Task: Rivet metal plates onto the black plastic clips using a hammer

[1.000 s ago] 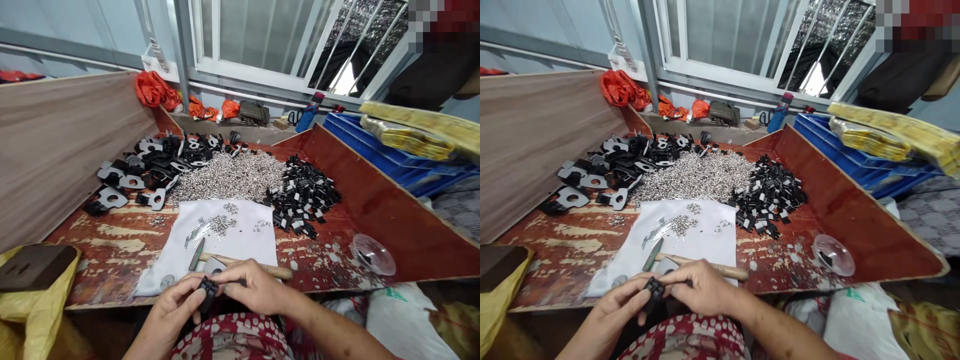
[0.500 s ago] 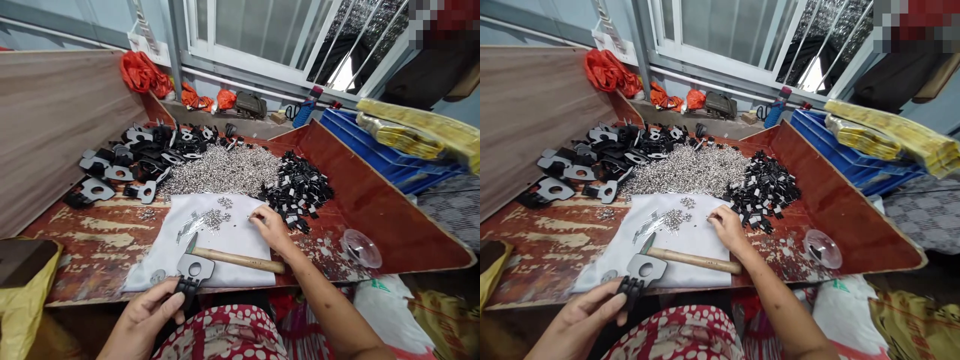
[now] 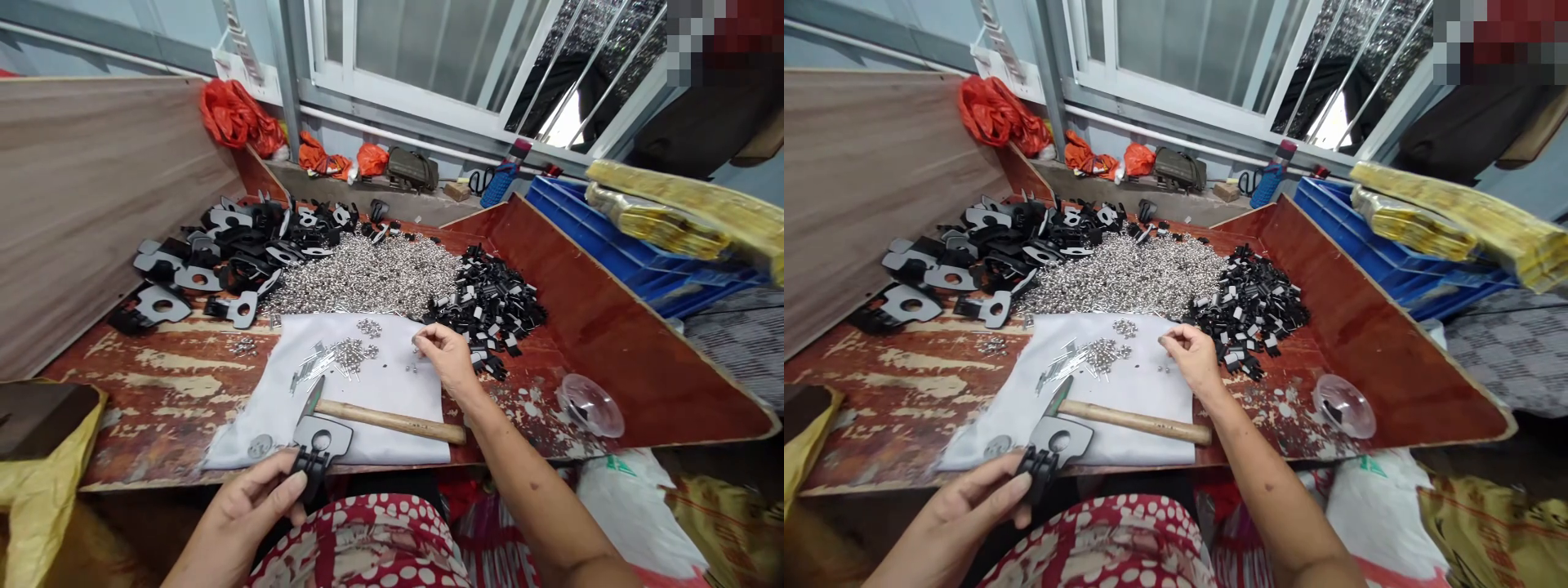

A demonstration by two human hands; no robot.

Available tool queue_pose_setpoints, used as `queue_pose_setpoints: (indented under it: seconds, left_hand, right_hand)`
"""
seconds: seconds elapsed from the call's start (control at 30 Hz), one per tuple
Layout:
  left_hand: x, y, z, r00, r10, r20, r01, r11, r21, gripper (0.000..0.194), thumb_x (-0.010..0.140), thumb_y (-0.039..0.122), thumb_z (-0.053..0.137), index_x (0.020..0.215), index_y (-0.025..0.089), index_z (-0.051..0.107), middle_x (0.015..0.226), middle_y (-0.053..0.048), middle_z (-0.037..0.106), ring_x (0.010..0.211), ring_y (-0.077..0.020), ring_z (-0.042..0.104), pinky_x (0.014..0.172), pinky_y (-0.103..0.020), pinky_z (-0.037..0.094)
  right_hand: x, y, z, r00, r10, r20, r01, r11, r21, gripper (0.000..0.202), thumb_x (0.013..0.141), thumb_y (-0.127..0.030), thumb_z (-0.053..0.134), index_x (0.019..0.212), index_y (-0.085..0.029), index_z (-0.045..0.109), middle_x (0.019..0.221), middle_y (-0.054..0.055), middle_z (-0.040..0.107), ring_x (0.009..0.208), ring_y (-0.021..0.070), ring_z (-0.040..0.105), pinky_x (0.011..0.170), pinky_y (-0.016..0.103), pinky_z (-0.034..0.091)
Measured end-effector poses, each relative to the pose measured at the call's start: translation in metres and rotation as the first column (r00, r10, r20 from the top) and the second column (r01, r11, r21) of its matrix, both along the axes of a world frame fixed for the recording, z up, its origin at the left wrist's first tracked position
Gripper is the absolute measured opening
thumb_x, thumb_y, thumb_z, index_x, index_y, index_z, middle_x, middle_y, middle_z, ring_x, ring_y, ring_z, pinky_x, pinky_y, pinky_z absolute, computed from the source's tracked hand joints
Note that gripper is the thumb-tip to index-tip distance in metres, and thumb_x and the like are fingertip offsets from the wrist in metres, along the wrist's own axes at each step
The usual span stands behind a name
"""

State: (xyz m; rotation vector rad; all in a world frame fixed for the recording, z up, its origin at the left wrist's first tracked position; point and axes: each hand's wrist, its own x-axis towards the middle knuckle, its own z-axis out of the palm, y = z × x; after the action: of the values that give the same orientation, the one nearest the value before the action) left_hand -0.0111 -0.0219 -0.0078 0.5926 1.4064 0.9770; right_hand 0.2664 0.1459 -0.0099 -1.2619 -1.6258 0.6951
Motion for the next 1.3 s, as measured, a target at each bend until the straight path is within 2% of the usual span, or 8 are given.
queue_pose_setpoints:
  seconds: [0.33, 0.47, 0.6, 0.67, 0.77, 0.87, 1.07, 1.3]
  left_hand:
    - [0.001, 0.002, -0.011, 0.999, -0.041, 0.021, 0.039, 0.996, 0.074, 0.041, 0.066, 0.055, 0.087, 0.084, 0.019, 0.077, 0.069, 0.001, 0.064, 0.056, -0.0135, 0.052, 0.063, -0.027, 0.043]
    - [0.011, 0.012, -0.009, 0.991, -0.124, 0.044, 0.116, 0.981, 0.157, 0.039, 0.067, 0.055, 0.084, 0.071, 0.018, 0.073, 0.066, 0.001, 0.059, 0.051, -0.0121, 0.050, 0.054, -0.025, 0.043]
    - [0.012, 0.016, -0.012, 0.995, -0.096, 0.007, 0.092, 0.965, 0.247, 0.041, 0.069, 0.055, 0.082, 0.058, 0.017, 0.068, 0.065, 0.000, 0.053, 0.054, -0.0128, 0.047, 0.045, -0.022, 0.043]
    - [0.008, 0.014, -0.014, 0.996, -0.081, -0.022, 0.084, 0.959, 0.271, 0.040, 0.069, 0.053, 0.082, 0.058, 0.017, 0.068, 0.069, -0.001, 0.054, 0.058, -0.0138, 0.048, 0.044, -0.022, 0.044]
    - [0.003, 0.010, -0.014, 0.997, -0.042, -0.062, 0.057, 0.963, 0.264, 0.037, 0.071, 0.047, 0.081, 0.057, 0.018, 0.064, 0.071, -0.001, 0.053, 0.058, -0.0134, 0.048, 0.045, -0.021, 0.045]
    - [0.002, 0.008, -0.012, 0.995, 0.025, -0.096, 0.000, 0.968, 0.252, 0.031, 0.071, 0.040, 0.081, 0.059, 0.017, 0.064, 0.076, 0.000, 0.056, 0.054, -0.0098, 0.048, 0.047, -0.020, 0.043]
    - [0.002, 0.009, -0.013, 0.995, 0.085, -0.056, -0.066, 0.960, 0.270, 0.028, 0.069, 0.036, 0.079, 0.057, 0.017, 0.062, 0.072, 0.001, 0.055, 0.053, -0.0105, 0.049, 0.047, -0.022, 0.042]
    - [-0.010, 0.008, -0.010, 0.984, 0.047, 0.175, -0.074, 0.985, 0.154, 0.030, 0.068, 0.040, 0.081, 0.060, 0.017, 0.063, 0.067, 0.002, 0.051, 0.055, -0.0109, 0.046, 0.049, -0.022, 0.044]
  right_hand:
    - [-0.022, -0.043, 0.031, 0.987, 0.158, 0.035, -0.159, 0.987, 0.032, 0.012, 0.085, -0.020, 0.070, 0.095, -0.020, 0.076, 0.092, 0.004, 0.076, 0.081, 0.0173, 0.072, 0.079, 0.031, 0.060]
    - [-0.064, -0.092, 0.038, 0.842, 0.486, 0.234, -0.525, 0.838, 0.149, 0.024, 0.095, -0.012, 0.059, 0.112, -0.021, 0.073, 0.098, 0.005, 0.077, 0.090, 0.0164, 0.072, 0.085, 0.030, 0.060]
    - [-0.083, -0.115, 0.029, 0.752, 0.596, 0.281, -0.654, 0.728, 0.204, 0.038, 0.095, -0.005, 0.047, 0.122, -0.021, 0.068, 0.103, 0.007, 0.076, 0.098, 0.0173, 0.071, 0.089, 0.032, 0.060]
    - [-0.081, -0.112, 0.024, 0.760, 0.603, 0.242, -0.645, 0.744, 0.174, 0.035, 0.095, -0.009, 0.049, 0.123, -0.022, 0.067, 0.103, 0.006, 0.076, 0.096, 0.0170, 0.072, 0.087, 0.031, 0.060]
    - [-0.072, -0.089, 0.019, 0.858, 0.427, 0.285, -0.450, 0.893, 0.017, 0.022, 0.098, -0.015, 0.054, 0.112, -0.021, 0.069, 0.100, 0.003, 0.077, 0.091, 0.0155, 0.072, 0.083, 0.027, 0.058]
    - [-0.070, -0.055, 0.016, 0.741, 0.251, 0.622, -0.244, 0.965, -0.099, 0.016, 0.098, -0.014, 0.054, 0.103, -0.020, 0.068, 0.097, 0.003, 0.077, 0.089, 0.0159, 0.072, 0.082, 0.026, 0.054]
    - [-0.097, -0.021, 0.007, 0.516, 0.274, 0.812, -0.279, 0.950, -0.143, 0.013, 0.087, -0.007, 0.060, 0.094, -0.015, 0.066, 0.094, 0.015, 0.073, 0.093, 0.0279, 0.068, 0.088, 0.037, 0.048]
    - [-0.068, -0.008, 0.008, 0.536, 0.365, 0.761, -0.330, 0.920, -0.209, 0.037, 0.076, 0.005, 0.052, 0.105, -0.014, 0.066, 0.091, 0.010, 0.071, 0.087, 0.0239, 0.064, 0.083, 0.034, 0.047]
